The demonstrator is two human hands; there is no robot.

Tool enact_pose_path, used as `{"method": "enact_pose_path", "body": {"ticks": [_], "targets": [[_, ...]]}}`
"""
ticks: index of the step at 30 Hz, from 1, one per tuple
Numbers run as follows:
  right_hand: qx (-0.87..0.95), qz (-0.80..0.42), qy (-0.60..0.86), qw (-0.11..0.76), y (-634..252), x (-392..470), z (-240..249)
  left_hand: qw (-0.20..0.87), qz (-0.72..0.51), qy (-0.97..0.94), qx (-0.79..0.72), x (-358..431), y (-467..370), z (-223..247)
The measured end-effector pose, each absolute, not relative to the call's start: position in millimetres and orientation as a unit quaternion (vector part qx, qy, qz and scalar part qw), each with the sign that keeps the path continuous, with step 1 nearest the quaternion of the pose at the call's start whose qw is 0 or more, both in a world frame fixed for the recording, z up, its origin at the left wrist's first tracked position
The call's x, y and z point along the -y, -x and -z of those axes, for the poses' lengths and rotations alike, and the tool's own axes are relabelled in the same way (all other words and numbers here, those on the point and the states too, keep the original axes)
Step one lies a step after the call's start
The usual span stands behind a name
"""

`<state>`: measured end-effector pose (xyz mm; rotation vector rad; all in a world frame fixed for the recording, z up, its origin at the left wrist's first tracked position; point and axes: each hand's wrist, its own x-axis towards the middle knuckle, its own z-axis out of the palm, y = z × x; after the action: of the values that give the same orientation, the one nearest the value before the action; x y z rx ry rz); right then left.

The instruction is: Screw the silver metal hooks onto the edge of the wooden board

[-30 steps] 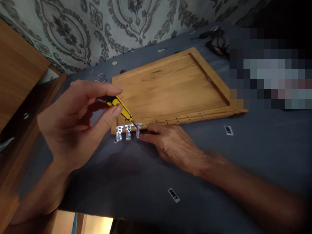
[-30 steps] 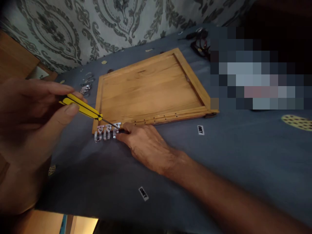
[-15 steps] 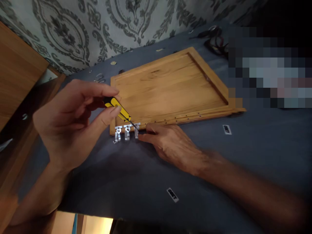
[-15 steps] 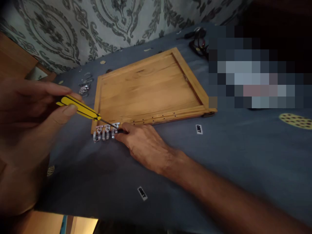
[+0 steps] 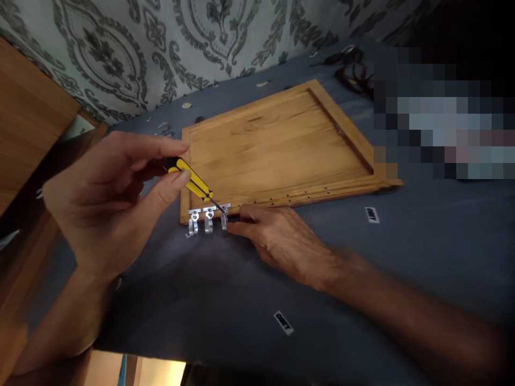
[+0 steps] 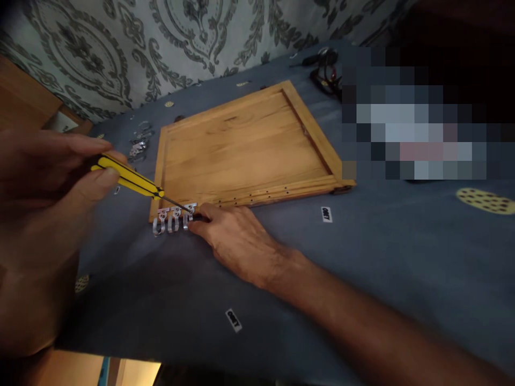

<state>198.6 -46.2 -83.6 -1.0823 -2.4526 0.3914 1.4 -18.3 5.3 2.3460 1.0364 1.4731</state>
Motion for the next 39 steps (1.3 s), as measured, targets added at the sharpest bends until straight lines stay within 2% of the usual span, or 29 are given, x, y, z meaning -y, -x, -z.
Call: {"method": "enact_pose_path", "body": {"ticks": [7,16,23,33,39], "targets": [[0.885,-0.152,0.390,0.204,-198.4,45.9,83.6,0.062,-0.490,-0.811,-0.313,16.7,-1.6,-4.9],[0.883,-0.160,0.384,0.216,-198.6,45.8,85.3,0.113,-0.488,-0.789,-0.356,19.4,-1.8,-6.4],[0.883,-0.159,0.389,0.211,-199.3,46.7,83.3,0.059,-0.489,-0.805,-0.330,17.4,-1.1,-5.9],[0.884,-0.159,0.387,0.211,-199.6,46.4,83.8,0.108,-0.486,-0.805,-0.324,18.1,0.9,-7.0],[0.885,-0.156,0.390,0.202,-199.6,47.1,84.3,0.089,-0.487,-0.810,-0.314,17.3,-0.5,-8.2]]}}
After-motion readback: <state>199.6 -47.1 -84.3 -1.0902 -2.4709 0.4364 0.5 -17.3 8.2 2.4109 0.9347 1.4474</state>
